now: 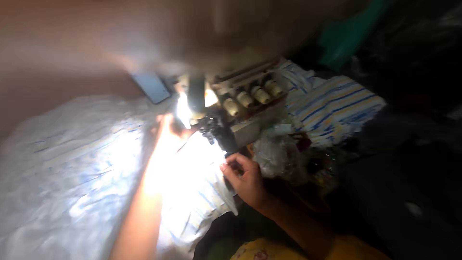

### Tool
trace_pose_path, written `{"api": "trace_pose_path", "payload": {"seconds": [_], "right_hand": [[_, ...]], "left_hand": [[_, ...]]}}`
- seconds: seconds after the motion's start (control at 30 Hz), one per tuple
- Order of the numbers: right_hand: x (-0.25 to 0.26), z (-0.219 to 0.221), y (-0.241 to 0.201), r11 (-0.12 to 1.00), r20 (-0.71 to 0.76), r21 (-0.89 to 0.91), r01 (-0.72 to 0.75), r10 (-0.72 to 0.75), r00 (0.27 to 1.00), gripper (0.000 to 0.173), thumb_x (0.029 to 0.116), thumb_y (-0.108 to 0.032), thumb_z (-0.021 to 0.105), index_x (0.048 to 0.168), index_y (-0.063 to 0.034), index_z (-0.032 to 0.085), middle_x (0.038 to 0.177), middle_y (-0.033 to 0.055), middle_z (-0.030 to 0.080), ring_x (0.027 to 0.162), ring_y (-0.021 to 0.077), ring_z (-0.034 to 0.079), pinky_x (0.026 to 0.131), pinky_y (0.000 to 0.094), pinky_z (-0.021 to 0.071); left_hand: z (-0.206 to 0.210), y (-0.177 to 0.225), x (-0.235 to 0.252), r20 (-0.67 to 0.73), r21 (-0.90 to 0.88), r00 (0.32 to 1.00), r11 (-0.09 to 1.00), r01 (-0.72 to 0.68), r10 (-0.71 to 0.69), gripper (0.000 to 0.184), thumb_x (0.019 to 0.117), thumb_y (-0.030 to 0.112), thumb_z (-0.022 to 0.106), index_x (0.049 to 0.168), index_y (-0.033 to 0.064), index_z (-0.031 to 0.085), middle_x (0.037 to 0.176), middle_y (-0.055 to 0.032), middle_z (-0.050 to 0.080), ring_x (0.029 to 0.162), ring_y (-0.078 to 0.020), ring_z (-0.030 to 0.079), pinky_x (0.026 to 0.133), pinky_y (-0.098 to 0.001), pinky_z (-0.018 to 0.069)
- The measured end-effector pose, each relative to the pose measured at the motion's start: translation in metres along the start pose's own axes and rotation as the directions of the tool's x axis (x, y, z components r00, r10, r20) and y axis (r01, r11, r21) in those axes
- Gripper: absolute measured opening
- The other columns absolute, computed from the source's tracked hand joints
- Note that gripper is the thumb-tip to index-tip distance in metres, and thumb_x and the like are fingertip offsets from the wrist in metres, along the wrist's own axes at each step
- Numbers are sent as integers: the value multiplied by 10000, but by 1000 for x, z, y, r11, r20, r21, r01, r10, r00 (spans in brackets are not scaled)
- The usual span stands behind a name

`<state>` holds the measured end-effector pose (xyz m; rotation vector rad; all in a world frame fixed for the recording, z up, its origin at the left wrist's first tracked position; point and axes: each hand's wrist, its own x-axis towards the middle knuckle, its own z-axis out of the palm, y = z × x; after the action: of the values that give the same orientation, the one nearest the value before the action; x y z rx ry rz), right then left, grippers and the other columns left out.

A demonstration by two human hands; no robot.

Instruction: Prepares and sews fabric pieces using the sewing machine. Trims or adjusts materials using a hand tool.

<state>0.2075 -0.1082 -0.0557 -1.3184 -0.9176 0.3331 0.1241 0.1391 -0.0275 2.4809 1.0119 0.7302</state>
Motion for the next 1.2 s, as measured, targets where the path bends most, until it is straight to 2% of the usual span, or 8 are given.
{"api": "trace_pose_path", "payload": {"seconds": [0.1,0.23,0.3,0.53,0.7,0.87,0.97,1.2], "right_hand": [[-12,-46,-19,987,24,-91,129,-127,992,245,956,-90,634,1116,92,666,946,130,718,853,68,694,799,196,571],[-12,-128,-15,949,-242,-282,141,-212,947,211,1019,-174,603,1154,-13,624,1001,-39,690,933,-50,644,836,164,556],[-6,-151,-1,931,-330,-359,66,-193,924,232,1005,-148,599,1153,30,618,955,-26,666,863,-60,617,783,147,538],[5,-170,6,829,-192,-555,-73,-42,980,212,969,-56,578,1114,56,684,1047,185,675,838,188,658,755,334,562],[38,-176,16,715,157,-694,82,40,987,197,948,5,610,1092,19,743,1093,221,687,1008,372,651,875,488,542],[77,-164,23,547,450,-815,191,390,803,246,979,-140,677,1189,-23,725,1202,207,655,1198,432,548,982,564,441],[89,-161,17,510,487,-826,240,431,760,245,984,-104,655,1200,0,706,1202,233,653,1213,449,544,989,586,428],[88,-157,16,434,488,-852,294,451,747,181,1003,-100,629,1131,14,685,1174,228,666,1176,433,598,968,631,445]], "left_hand": [[-39,56,-48,-186,-62,982,996,-58,46,549,837,281,800,1236,-48,615,1205,-261,632,1149,-374,585,992,-559,440],[-41,115,-136,-495,-247,868,951,-186,41,520,913,227,643,1162,-201,484,1083,-109,619,1022,33,569,885,-145,471],[-8,154,-164,-435,-406,893,862,-305,111,276,977,255,657,1122,49,545,1088,96,634,1069,103,560,928,-109,460],[97,188,-144,94,-10,732,736,-676,674,363,957,323,614,1220,101,732,1275,-87,713,1302,-352,591,1079,-672,356],[93,132,-146,-160,68,786,801,-595,597,350,1011,337,542,1227,109,694,1343,-128,639,1347,-330,489,1119,-521,272],[121,97,-252,-125,-215,711,681,-700,692,169,961,182,532,937,82,666,961,-110,692,933,-241,665,891,-344,520],[137,77,-269,544,-169,796,964,-205,265,356,1005,130,537,1257,-100,640,1292,-287,633,1247,-430,597,1087,-526,449],[98,138,-182,887,246,307,915,319,-345,459,1125,177,337,1500,-81,392,1530,-288,425,1436,-381,412,1190,-474,293]]}}
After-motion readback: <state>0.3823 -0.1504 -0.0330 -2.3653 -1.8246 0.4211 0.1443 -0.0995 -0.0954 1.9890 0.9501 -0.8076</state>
